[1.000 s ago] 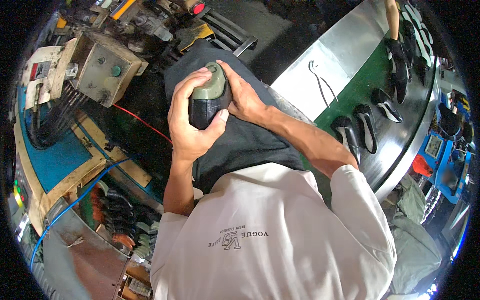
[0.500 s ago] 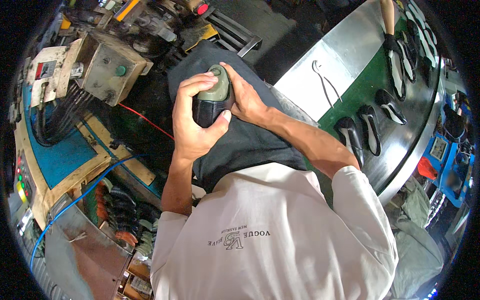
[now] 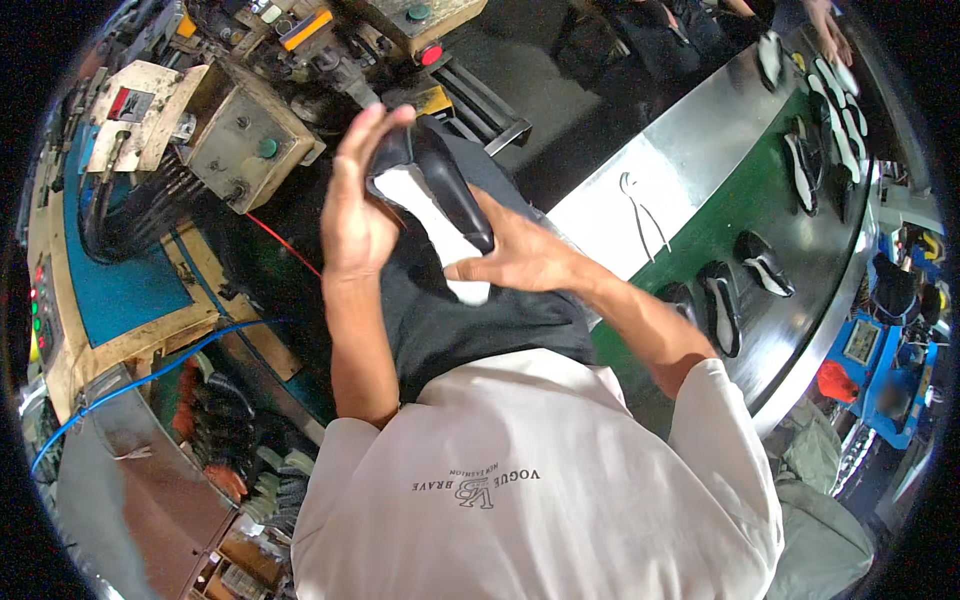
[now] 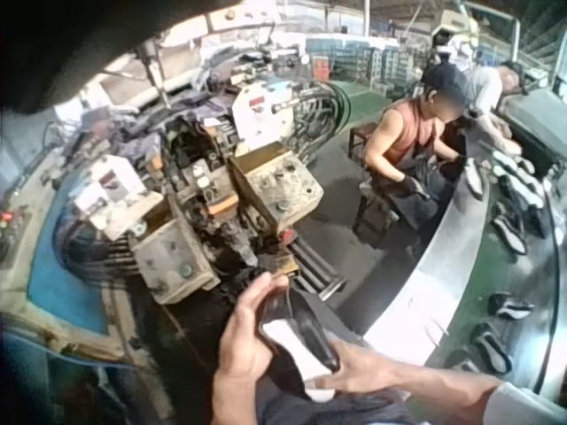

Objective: Assemble and process shoe uppers and soles using manufacturing machinery.

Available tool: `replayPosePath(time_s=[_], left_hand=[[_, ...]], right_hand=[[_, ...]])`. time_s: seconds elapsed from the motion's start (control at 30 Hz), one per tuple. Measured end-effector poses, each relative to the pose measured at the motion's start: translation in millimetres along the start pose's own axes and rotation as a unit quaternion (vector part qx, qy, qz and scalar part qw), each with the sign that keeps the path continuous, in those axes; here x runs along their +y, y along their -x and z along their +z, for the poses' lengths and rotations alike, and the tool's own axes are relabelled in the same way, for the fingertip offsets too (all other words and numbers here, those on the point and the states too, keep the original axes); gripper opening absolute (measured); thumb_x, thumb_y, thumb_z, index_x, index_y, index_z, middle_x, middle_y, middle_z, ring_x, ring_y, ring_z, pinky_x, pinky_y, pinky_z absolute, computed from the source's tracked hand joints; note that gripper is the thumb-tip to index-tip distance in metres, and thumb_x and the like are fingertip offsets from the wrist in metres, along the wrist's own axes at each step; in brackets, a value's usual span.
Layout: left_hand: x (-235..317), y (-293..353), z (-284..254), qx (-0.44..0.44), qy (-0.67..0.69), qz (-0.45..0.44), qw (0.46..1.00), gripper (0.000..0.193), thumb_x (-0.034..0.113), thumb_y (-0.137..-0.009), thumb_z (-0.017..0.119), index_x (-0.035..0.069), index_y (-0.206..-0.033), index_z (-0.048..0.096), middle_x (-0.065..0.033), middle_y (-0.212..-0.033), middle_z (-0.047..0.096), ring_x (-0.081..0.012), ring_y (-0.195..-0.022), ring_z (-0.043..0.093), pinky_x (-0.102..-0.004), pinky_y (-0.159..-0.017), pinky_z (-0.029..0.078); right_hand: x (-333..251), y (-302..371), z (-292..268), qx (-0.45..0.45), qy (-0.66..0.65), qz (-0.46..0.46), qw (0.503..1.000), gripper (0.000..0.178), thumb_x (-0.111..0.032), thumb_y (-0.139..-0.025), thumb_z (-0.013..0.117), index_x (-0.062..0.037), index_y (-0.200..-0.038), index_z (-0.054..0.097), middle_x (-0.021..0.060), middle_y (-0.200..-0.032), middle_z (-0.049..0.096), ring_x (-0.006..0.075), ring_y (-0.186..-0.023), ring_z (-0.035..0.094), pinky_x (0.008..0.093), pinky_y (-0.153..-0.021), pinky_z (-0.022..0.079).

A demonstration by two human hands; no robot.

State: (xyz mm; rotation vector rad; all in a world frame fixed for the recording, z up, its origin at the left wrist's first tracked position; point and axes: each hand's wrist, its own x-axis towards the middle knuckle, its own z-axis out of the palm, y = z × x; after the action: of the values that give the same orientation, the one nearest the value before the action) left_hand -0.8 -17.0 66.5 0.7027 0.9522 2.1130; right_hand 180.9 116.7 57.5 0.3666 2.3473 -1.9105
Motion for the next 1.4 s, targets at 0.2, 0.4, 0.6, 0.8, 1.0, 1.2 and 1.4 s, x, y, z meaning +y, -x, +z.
replayPosePath(time_s=[0.2,0.4,0.6,0.8,1.0,1.2,1.4], left_hand=[[-61.2,20.8,-12.9,0.070,-0.024,-0.086,0.994,0.060,0.052,-0.116,0.042,0.001,-0.141,0.062,-0.0108,-0.140,0.065,-0.0214,-0.130,0.059,-0.0372,-0.117,0.042],[-50.3,14.4,-13.3,0.078,-0.005,-0.106,0.991,0.054,0.049,-0.117,0.040,0.002,-0.130,0.065,-0.0089,-0.131,0.065,-0.0192,-0.124,0.060,-0.0350,-0.112,0.045],[-54.0,17.7,-14.3,0.093,-0.168,-0.030,0.981,0.041,0.035,-0.119,0.040,0.004,-0.122,0.065,-0.0065,-0.122,0.064,-0.0166,-0.114,0.058,-0.0319,-0.106,0.044],[-68.2,18.3,-13.9,0.086,-0.316,0.077,0.942,0.040,0.031,-0.119,0.038,0.001,-0.118,0.063,-0.0090,-0.112,0.067,-0.0169,-0.105,0.061,-0.0336,-0.098,0.049],[-64.8,19.3,-15.0,0.064,-0.022,-0.117,0.991,0.044,0.036,-0.119,0.038,0.003,-0.134,0.064,-0.0075,-0.132,0.065,-0.0183,-0.126,0.058,-0.0339,-0.113,0.043],[-78.8,28.5,-9.3,0.056,-0.287,0.015,0.956,0.042,0.029,-0.118,0.041,0.001,-0.144,0.060,-0.0106,-0.141,0.065,-0.0242,-0.133,0.058,-0.0369,-0.117,0.042],[-74.9,24.9,-18.4,0.060,-0.189,-0.046,0.979,0.040,0.023,-0.116,0.043,-0.001,-0.146,0.057,-0.0164,-0.143,0.064,-0.0281,-0.136,0.058,-0.0384,-0.117,0.043]], right_hand=[[25.8,-3.6,-3.7,0.093,-0.129,-0.044,0.986,0.097,-0.043,-0.102,0.074,-0.0022,-0.171,0.020,0.0270,-0.162,0.045,0.0335,-0.151,0.045,0.0438,-0.125,0.035],[-0.5,-61.7,-11.9,0.044,-0.215,-0.041,0.975,0.065,-0.050,-0.115,0.047,-0.0032,-0.160,0.049,0.0135,-0.158,0.053,0.0230,-0.147,0.047,0.0362,-0.124,0.034],[2.1,-72.4,9.2,0.098,-0.168,-0.087,0.977,0.060,-0.049,-0.110,0.061,0.0007,-0.144,0.063,0.0134,-0.142,0.065,0.0215,-0.129,0.060,0.0346,-0.113,0.046],[5.2,-70.4,10.2,0.119,-0.111,-0.064,0.985,0.054,-0.043,-0.107,0.067,0.0003,-0.139,0.066,0.0135,-0.126,0.072,0.0195,-0.119,0.064,0.0352,-0.106,0.050],[15.2,-67.7,-3.5,0.097,-0.160,0.020,0.982,0.046,-0.035,-0.110,0.063,0.0012,-0.139,0.063,0.0073,-0.120,0.068,0.0126,-0.112,0.059,0.0298,-0.100,0.048],[26.2,-71.7,1.2,0.109,-0.132,-0.028,0.985,0.047,-0.039,-0.112,0.058,0.0014,-0.136,0.063,0.0080,-0.121,0.067,0.0147,-0.113,0.059,0.0313,-0.101,0.048],[38.3,-76.8,0.9,0.100,-0.147,-0.024,0.984,0.049,-0.040,-0.113,0.056,0.0013,-0.139,0.062,0.0094,-0.126,0.067,0.0160,-0.117,0.059,0.0321,-0.104,0.048]])
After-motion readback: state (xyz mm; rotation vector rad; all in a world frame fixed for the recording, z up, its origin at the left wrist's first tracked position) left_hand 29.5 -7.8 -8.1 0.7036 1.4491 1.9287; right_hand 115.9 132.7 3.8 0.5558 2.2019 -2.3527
